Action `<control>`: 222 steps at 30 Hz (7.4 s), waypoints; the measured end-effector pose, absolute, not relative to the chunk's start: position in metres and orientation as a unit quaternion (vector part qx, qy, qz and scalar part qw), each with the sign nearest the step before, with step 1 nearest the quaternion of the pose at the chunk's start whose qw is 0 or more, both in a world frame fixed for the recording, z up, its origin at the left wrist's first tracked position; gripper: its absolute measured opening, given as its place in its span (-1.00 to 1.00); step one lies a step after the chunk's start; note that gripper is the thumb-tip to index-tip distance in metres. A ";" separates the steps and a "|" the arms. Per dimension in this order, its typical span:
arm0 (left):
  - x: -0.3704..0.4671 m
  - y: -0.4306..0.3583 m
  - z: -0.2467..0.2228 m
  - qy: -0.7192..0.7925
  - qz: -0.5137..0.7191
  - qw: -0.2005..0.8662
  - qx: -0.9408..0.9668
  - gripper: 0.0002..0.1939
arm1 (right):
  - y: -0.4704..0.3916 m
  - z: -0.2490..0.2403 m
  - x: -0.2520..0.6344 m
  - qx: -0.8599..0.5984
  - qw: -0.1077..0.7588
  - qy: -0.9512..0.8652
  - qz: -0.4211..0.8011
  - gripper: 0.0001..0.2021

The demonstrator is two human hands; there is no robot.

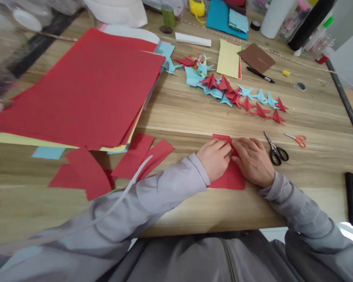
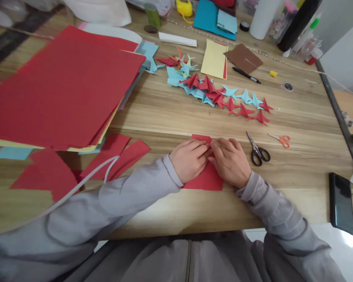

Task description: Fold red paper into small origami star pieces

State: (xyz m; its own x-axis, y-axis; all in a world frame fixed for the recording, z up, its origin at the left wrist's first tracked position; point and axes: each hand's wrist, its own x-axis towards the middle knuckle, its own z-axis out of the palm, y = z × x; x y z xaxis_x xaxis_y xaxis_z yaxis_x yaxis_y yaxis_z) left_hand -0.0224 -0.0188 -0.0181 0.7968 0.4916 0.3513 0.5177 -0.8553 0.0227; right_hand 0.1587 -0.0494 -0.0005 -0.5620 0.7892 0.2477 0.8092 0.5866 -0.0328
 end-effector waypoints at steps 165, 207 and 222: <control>-0.065 0.012 -0.032 -0.177 -0.311 -0.063 -0.932 -0.77 | -0.024 -0.006 0.146 -0.501 0.050 -0.864 -0.005 -0.54; -0.068 0.020 -0.035 -0.156 -0.291 -0.060 -0.942 -0.74 | -0.025 -0.007 0.138 -0.541 0.071 -0.838 0.003 -0.61; -0.069 0.022 -0.037 -0.161 -0.277 -0.088 -0.943 -0.72 | -0.025 -0.008 0.138 -0.542 0.075 -0.837 0.005 -0.61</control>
